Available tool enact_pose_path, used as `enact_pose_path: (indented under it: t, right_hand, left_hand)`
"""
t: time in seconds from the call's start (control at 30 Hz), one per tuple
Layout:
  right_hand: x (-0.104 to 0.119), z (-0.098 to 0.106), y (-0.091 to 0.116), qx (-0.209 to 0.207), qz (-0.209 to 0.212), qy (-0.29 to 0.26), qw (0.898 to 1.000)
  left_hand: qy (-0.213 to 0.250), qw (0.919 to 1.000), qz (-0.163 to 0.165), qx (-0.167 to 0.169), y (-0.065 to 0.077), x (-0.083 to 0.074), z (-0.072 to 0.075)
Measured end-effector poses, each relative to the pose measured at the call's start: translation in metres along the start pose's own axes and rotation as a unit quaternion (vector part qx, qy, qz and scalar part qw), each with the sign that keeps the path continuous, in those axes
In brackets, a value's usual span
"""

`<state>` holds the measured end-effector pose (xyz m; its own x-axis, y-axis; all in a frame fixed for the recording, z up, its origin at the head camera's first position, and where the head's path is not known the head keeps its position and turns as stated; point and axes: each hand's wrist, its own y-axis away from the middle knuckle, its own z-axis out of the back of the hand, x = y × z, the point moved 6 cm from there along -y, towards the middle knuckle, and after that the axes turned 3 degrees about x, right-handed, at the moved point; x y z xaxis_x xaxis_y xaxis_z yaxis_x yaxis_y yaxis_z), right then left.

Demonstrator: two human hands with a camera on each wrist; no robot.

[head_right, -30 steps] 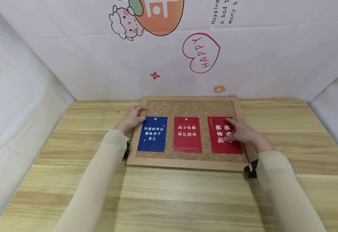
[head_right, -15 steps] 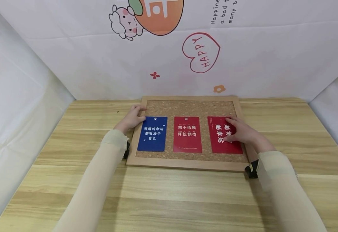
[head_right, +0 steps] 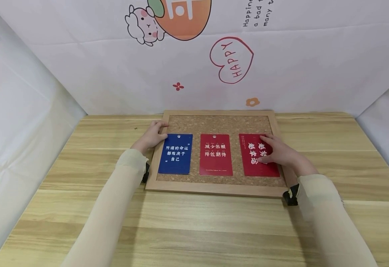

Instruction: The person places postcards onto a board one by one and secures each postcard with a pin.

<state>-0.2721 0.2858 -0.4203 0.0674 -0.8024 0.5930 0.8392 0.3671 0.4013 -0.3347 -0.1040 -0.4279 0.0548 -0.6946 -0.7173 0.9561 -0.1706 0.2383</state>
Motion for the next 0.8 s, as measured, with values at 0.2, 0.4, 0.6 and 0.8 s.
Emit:
enact_pose_path:
  t: [0.2,0.4,0.6,0.8]
  right_hand:
    - [0.0012,-0.0002,0.0012,0.004,0.0,-0.001,1.0]
    - [0.0018,0.0,0.0016,0.007,0.001,0.005,1.0]
    - [0.0016,-0.0001,0.0017,0.012,-0.002,0.009,1.0]
    - [0.0018,-0.0008,0.0013,0.015,-0.003,0.006,1.0]
  left_hand:
    - [-0.002,1.0,0.001,-0.001,-0.0001,0.0004,0.0002]
    - [0.0,1.0,-0.003,-0.002,0.0006,-0.0011,0.0007]
    - [0.004,1.0,-0.003,-0.001,0.0,-0.0003,0.0007]
    - [0.0,1.0,-0.002,0.002,-0.0011,0.0011,0.0002]
